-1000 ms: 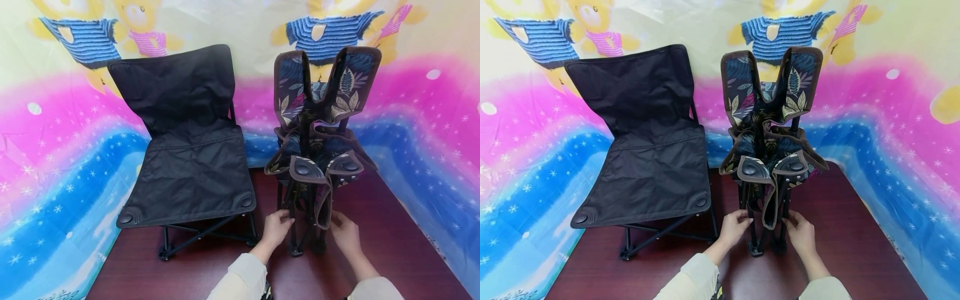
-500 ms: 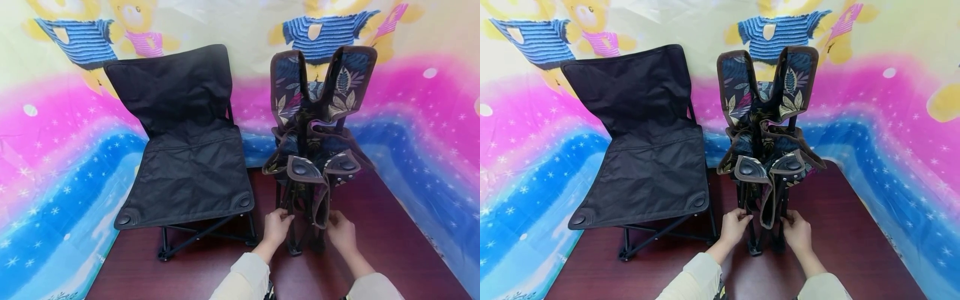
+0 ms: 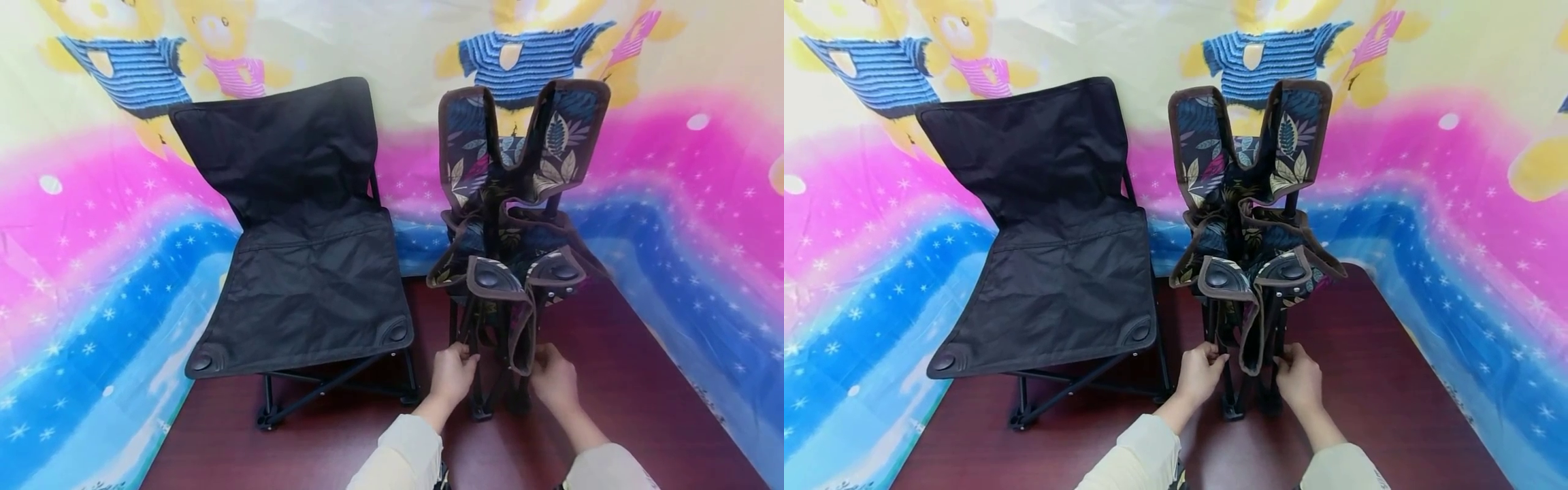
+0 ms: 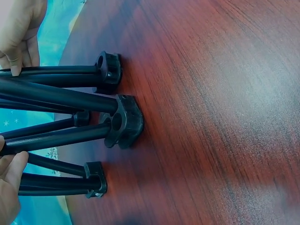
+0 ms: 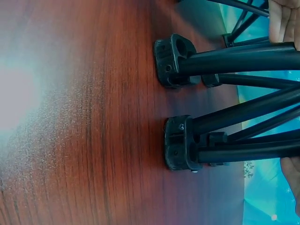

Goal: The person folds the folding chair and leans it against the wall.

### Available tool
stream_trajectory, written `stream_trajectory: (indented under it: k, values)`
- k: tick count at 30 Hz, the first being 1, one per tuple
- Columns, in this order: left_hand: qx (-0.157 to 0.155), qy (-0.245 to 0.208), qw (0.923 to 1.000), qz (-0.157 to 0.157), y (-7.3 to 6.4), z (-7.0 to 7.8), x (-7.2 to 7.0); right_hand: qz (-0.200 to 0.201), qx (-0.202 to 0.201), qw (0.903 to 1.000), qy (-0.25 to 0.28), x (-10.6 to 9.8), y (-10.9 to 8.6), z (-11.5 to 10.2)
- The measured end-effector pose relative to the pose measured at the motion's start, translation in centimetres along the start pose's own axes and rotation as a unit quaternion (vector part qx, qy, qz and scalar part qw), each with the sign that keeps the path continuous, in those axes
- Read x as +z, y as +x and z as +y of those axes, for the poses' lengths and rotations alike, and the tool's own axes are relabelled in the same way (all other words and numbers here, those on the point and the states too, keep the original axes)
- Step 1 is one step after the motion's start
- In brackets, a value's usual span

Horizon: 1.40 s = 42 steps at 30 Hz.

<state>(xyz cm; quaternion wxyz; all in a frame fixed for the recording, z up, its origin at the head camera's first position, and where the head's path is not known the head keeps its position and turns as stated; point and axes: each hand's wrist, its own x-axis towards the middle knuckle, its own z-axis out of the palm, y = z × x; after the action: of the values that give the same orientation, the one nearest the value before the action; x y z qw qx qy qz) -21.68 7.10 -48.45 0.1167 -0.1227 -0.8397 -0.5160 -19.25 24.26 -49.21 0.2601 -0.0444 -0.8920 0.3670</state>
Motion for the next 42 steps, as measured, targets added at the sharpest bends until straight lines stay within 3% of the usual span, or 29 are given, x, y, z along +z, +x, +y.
stream_trajectory:
  k: [4, 15, 24, 30, 42]
  values:
    - [0.011, 0.016, 0.9998, 0.005, 0.2, 0.0, -0.1, 0.006, 0.001, 1.0000, -0.006, 0.2, 0.1, 0.0]
    - [0.000, 0.016, 0.9999, 0.002, 0.7, -0.3, 0.1, -0.029, 0.047, 0.9984, 0.008, 0.7, 0.4, -0.2]
    - [-0.006, 0.022, 0.9997, 0.007, 1.7, -0.4, 0.1, -0.020, 0.029, 0.9993, -0.006, 1.2, 1.5, -0.2]
    - [-0.013, 0.030, 0.9994, 0.013, 2.1, -0.4, 0.1, -0.041, 0.048, 0.9980, -0.004, 1.4, 1.9, -0.3]
    - [-0.014, 0.037, 0.9991, 0.017, 3.6, -0.8, -0.1, -0.037, 0.051, 0.9980, 0.005, 2.7, 3.3, -0.1]
